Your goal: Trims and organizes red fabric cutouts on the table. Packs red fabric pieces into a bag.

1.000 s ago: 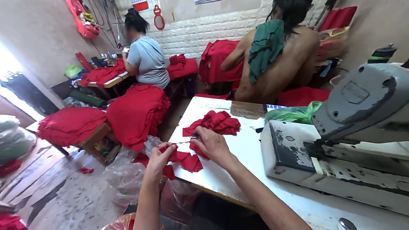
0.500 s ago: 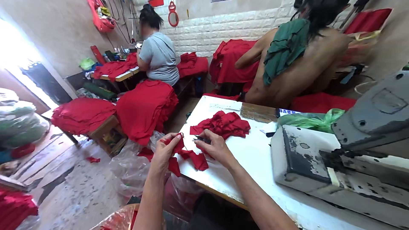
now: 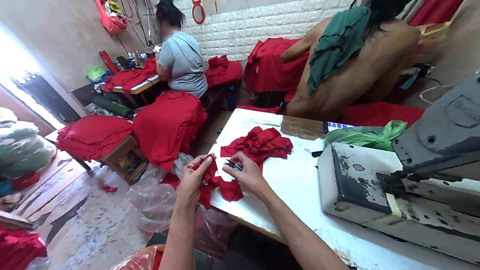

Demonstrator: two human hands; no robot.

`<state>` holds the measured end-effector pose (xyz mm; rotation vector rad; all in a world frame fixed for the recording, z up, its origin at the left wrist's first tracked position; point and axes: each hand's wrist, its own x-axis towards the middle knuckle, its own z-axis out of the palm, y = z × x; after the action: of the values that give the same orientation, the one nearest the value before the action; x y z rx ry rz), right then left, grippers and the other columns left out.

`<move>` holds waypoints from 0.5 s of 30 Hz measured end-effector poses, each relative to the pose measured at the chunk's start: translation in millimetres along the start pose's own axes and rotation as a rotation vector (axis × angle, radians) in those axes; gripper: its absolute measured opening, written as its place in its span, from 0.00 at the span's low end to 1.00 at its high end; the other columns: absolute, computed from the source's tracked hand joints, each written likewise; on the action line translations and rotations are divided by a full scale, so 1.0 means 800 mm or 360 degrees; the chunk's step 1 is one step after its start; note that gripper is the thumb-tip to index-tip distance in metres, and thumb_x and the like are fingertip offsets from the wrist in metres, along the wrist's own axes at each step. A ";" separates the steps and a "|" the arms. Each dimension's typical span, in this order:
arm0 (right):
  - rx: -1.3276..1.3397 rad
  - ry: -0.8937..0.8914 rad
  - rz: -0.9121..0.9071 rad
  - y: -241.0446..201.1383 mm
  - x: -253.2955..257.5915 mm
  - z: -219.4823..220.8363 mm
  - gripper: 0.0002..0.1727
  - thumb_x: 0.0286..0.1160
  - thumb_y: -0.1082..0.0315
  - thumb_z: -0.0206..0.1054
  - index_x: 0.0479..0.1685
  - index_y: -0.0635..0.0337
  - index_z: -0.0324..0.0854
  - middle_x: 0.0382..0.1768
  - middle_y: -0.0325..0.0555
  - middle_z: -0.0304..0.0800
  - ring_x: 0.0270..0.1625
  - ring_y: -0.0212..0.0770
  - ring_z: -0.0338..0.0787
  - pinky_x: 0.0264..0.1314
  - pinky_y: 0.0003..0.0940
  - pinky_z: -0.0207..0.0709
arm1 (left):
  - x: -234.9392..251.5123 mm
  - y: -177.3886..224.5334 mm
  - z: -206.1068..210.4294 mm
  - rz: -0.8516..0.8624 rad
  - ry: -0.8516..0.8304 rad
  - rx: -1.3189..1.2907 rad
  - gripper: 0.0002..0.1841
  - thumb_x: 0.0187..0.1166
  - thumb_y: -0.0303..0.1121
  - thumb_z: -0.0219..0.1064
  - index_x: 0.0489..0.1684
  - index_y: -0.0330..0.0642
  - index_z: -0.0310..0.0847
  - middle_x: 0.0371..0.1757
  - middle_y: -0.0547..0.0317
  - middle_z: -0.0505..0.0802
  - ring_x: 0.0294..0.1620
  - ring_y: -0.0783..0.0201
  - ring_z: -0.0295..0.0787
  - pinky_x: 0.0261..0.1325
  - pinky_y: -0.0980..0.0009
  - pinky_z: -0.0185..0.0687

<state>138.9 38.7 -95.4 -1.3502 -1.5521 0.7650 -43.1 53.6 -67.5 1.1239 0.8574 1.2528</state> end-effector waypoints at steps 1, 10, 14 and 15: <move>0.0238 0.0014 0.0004 0.001 0.001 -0.002 0.26 0.73 0.54 0.75 0.60 0.66 0.80 0.33 0.41 0.85 0.33 0.31 0.80 0.41 0.32 0.77 | 0.000 0.000 0.003 -0.0008 -0.0015 -0.0013 0.08 0.86 0.24 0.60 0.45 0.36 0.87 0.26 0.63 0.90 0.15 0.81 0.73 0.17 0.86 0.67; 0.0626 -0.0262 -0.0104 0.002 -0.001 0.001 0.06 0.77 0.69 0.69 0.37 0.64 0.85 0.25 0.29 0.78 0.25 0.18 0.71 0.29 0.16 0.64 | 0.008 -0.014 0.021 0.0279 0.0036 0.0184 0.06 0.82 0.23 0.64 0.43 0.34 0.89 0.29 0.64 0.92 0.20 0.80 0.77 0.21 0.84 0.70; 0.0213 -0.0154 -0.0053 0.006 0.000 -0.001 0.25 0.83 0.52 0.65 0.65 0.65 0.79 0.34 0.43 0.85 0.35 0.34 0.81 0.44 0.36 0.78 | 0.011 -0.015 0.005 0.0388 0.0157 0.0282 0.05 0.81 0.23 0.67 0.43 0.35 0.90 0.26 0.65 0.90 0.17 0.80 0.75 0.20 0.84 0.69; 0.0123 -0.0126 -0.0063 0.006 -0.001 0.001 0.26 0.86 0.50 0.60 0.67 0.65 0.77 0.36 0.46 0.86 0.37 0.38 0.84 0.47 0.40 0.79 | 0.011 -0.014 0.002 0.0386 0.0163 0.0295 0.05 0.81 0.23 0.66 0.43 0.35 0.89 0.26 0.65 0.90 0.17 0.81 0.75 0.20 0.85 0.68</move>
<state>139.7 38.9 -100.1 -1.2424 -1.5902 0.8542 -37.0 62.8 -77.3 1.3521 0.9497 1.4632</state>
